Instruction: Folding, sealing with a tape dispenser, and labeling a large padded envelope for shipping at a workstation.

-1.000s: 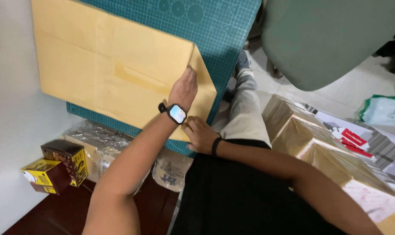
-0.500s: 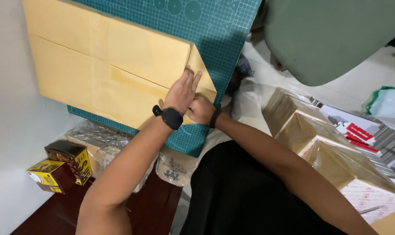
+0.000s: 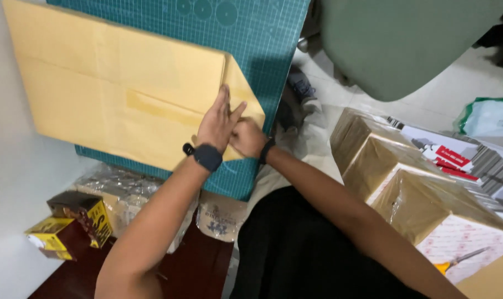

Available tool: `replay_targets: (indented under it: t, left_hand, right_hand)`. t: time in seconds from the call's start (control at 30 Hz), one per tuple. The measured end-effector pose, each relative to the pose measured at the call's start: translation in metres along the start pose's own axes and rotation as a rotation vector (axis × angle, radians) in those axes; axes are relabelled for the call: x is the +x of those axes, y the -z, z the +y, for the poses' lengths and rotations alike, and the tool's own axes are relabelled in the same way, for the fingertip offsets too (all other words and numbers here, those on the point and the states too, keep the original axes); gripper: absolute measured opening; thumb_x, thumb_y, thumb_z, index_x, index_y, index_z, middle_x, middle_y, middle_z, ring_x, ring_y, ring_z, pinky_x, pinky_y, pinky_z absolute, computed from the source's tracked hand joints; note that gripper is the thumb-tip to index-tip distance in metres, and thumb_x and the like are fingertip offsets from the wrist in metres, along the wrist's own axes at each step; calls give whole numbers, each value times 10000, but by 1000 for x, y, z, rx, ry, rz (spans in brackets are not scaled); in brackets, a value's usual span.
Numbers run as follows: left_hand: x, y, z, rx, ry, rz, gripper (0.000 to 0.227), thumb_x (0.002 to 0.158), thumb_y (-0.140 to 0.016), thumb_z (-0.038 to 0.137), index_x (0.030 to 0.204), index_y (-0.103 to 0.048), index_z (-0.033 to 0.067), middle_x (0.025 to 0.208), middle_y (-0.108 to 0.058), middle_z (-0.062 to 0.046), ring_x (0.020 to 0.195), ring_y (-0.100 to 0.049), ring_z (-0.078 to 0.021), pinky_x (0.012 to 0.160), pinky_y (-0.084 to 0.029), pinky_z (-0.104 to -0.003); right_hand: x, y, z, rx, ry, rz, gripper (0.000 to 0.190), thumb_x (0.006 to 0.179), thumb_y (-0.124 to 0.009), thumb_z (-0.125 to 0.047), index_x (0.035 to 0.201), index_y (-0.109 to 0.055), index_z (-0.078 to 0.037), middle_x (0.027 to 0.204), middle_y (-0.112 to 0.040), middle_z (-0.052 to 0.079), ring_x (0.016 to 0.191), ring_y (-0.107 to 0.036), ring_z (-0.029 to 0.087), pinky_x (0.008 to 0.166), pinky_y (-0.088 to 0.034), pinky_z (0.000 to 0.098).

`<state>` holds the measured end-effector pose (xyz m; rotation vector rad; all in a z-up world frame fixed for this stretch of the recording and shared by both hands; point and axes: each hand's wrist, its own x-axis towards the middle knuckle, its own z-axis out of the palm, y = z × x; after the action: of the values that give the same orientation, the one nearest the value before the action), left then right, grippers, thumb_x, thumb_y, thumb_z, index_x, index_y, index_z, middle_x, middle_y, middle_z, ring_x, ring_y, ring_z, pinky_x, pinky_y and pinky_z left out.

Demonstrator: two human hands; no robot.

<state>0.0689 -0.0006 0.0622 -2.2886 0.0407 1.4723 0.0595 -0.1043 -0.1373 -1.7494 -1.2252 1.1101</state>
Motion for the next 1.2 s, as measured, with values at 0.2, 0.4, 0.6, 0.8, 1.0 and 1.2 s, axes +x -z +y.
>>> replay_targets:
  t: [0.2, 0.4, 0.6, 0.8, 1.0, 1.2]
  left_hand:
    - [-11, 9, 3, 5, 58, -4, 552, 1109, -212, 254, 1659, -166, 239, 1644, -403, -50, 1574, -157, -388, 1248, 104, -631]
    - [-4, 2, 14, 40, 65, -30, 577, 1099, -192, 395, 1653, -155, 237, 1666, -352, -62, 1588, -113, -375, 1252, 143, -658]
    - [-15, 3, 8, 93, 56, 17, 567, 1112, -171, 407, 1652, -155, 237, 1660, -358, -70, 1580, -142, -384, 1258, 113, -662]
    - [-2, -20, 17, 64, 83, 126, 513, 1128, -193, 264, 1637, -252, 238, 1634, -407, -93, 1566, -216, -355, 1279, 67, -637]
    - [0, -27, 16, 23, 93, 223, 535, 1123, -229, 219, 1652, -215, 146, 1593, -449, -171, 1541, -279, -368, 1290, 29, -623]
    - [0, -29, 17, -9, 107, 286, 606, 1096, -281, 157, 1660, -100, 29, 1553, -482, -229, 1521, -322, -372, 1293, 23, -600]
  right_hand:
    - [-114, 15, -45, -187, 785, 164, 164, 923, -529, -222, 780, -584, -165, 792, -510, 40, 786, -576, 293, 701, -517, 441]
    - [-42, 5, 24, -586, 988, 202, 331, 993, -517, -436, 1136, -781, -297, 1037, -749, -97, 1042, -691, 140, 1036, -507, 485]
    - [-32, 58, -12, -372, 1013, 185, 333, 1046, -515, -361, 1204, -732, -164, 1068, -737, 39, 1128, -670, 237, 1214, -385, 517]
    - [-71, 93, 10, -654, 727, 213, 306, 1014, -579, -401, 1235, -723, -248, 1474, -603, 62, 1384, -528, 363, 1213, -348, 573]
    - [-83, 48, 35, -652, 449, 365, 405, 914, -722, -521, 1157, -665, -202, 1241, -623, 134, 1160, -616, 363, 1031, -493, 565]
    - [-77, 44, 37, -643, 439, 423, 87, 1000, -657, -244, 942, -594, -257, 990, -500, 53, 805, -567, 283, 707, -460, 391]
